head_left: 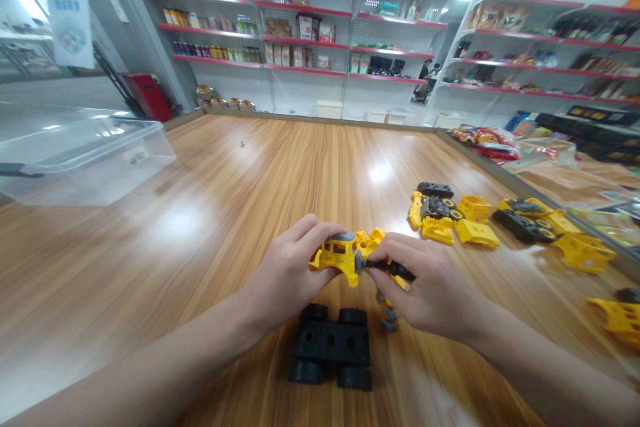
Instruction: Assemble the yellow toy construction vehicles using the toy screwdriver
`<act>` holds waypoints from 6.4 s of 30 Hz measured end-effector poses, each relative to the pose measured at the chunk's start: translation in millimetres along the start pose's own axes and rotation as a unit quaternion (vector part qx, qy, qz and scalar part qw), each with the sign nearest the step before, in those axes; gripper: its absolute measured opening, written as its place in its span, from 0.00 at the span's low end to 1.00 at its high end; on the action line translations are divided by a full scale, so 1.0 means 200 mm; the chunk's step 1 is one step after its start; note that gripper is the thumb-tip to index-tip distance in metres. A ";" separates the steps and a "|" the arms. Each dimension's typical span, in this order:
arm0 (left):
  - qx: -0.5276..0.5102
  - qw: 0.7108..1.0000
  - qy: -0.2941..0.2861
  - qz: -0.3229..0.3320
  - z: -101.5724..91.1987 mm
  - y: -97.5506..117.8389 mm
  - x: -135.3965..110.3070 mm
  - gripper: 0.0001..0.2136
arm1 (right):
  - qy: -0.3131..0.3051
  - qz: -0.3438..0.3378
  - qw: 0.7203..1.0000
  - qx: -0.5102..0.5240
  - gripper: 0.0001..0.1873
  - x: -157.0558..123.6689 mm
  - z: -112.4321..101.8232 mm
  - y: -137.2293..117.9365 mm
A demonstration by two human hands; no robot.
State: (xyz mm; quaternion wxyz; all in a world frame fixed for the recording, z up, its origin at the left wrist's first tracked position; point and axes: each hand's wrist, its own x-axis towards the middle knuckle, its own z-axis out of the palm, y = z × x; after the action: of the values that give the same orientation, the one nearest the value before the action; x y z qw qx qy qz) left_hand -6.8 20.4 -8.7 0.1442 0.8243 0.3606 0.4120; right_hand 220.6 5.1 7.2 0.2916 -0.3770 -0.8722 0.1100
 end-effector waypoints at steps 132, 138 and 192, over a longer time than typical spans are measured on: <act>0.041 0.996 0.037 0.070 -0.02 0.00 0.00 0.17 | -0.067 0.195 0.957 0.207 0.16 0.00 0.04 -0.03; 0.004 0.999 0.028 0.034 -0.01 0.00 0.00 0.18 | 0.030 0.196 0.955 0.222 0.13 -0.01 0.03 -0.02; -0.541 0.759 -0.189 -0.309 -0.05 0.11 0.03 0.18 | 0.161 0.264 0.744 0.592 0.11 0.02 -0.01 -0.04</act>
State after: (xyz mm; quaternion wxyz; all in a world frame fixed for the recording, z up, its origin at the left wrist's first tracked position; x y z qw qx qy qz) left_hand -1.4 9.6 11.8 0.7511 0.5140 0.2779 0.3074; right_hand 214.3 3.2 13.6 0.5515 -0.3557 -0.4372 0.6150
